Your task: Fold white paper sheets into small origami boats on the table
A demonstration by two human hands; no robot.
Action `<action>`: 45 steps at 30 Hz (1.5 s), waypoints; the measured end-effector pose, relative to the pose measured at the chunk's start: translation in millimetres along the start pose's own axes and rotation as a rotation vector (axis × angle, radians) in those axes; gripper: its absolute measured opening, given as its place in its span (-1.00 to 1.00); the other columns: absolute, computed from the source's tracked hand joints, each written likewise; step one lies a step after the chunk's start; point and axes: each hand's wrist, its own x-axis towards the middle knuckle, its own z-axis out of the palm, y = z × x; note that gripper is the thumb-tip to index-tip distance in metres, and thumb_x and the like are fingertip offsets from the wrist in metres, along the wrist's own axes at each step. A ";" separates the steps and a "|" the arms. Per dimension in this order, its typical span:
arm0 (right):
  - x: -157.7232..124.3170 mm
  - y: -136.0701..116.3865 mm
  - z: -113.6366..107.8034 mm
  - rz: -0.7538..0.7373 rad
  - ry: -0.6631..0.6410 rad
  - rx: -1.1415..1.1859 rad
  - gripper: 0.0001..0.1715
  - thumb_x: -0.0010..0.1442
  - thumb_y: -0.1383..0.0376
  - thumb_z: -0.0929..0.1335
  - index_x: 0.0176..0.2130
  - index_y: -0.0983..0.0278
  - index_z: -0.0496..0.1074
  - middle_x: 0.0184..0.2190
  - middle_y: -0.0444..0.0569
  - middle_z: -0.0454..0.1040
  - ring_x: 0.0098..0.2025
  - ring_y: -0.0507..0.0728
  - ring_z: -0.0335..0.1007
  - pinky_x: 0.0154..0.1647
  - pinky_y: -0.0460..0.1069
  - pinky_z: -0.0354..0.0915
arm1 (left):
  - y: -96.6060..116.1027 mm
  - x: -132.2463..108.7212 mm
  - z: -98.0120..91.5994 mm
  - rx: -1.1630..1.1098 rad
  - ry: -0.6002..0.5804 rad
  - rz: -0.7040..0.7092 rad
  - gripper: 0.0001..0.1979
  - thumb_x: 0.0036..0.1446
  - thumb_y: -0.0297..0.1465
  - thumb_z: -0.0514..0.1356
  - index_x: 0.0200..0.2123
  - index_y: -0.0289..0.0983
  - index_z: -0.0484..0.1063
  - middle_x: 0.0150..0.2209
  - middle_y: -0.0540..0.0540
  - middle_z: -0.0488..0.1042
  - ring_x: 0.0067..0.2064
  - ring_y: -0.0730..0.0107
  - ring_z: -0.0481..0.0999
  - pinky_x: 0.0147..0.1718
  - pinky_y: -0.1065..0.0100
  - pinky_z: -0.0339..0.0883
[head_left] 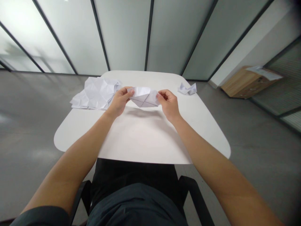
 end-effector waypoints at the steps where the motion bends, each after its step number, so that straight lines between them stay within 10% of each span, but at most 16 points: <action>1: -0.2 -0.5 0.0 -0.001 -0.009 -0.002 -0.63 0.15 -0.05 0.54 -0.24 0.14 0.51 -0.28 -0.12 0.48 -0.22 0.11 0.34 -0.21 -0.01 0.32 | 0.5 -0.4 0.2 -0.001 -0.002 -0.005 -0.56 0.00 -0.12 0.54 -0.16 -0.24 0.56 -0.22 -0.02 0.59 -0.13 0.40 0.54 -0.09 0.42 0.40; 18: -1.7 7.7 11.3 0.385 -0.033 0.296 -0.44 0.00 -0.16 0.56 -0.27 0.10 0.35 -0.45 -0.23 0.42 -0.38 0.11 0.38 -0.38 -0.02 0.31 | -4.3 -16.2 15.6 0.091 -0.201 -0.107 -0.44 -0.08 -0.17 0.58 -0.06 -0.32 0.59 -0.09 -0.21 0.66 0.04 0.01 0.62 0.03 0.20 0.46; 30: 1.2 8.6 8.0 0.359 0.050 0.236 -0.41 -0.01 -0.21 0.53 -0.24 0.09 0.34 -0.43 -0.24 0.42 -0.37 0.12 0.37 -0.41 -0.03 0.27 | -1.7 -19.0 13.6 -0.040 -0.332 -0.238 -0.43 -0.03 -0.16 0.57 -0.01 -0.28 0.57 -0.08 -0.23 0.65 0.09 -0.02 0.62 0.02 0.18 0.51; 45: 7.9 1.8 -1.6 0.173 0.186 0.017 -0.50 0.11 -0.19 0.47 -0.22 0.09 0.35 -0.37 -0.16 0.35 -0.28 0.15 0.34 -0.40 -0.03 0.21 | -4.2 -7.2 8.1 -0.033 -0.061 -0.187 -0.26 -0.16 -0.31 0.62 0.07 -0.19 0.40 -0.12 0.00 0.59 -0.09 0.35 0.62 -0.11 0.35 0.52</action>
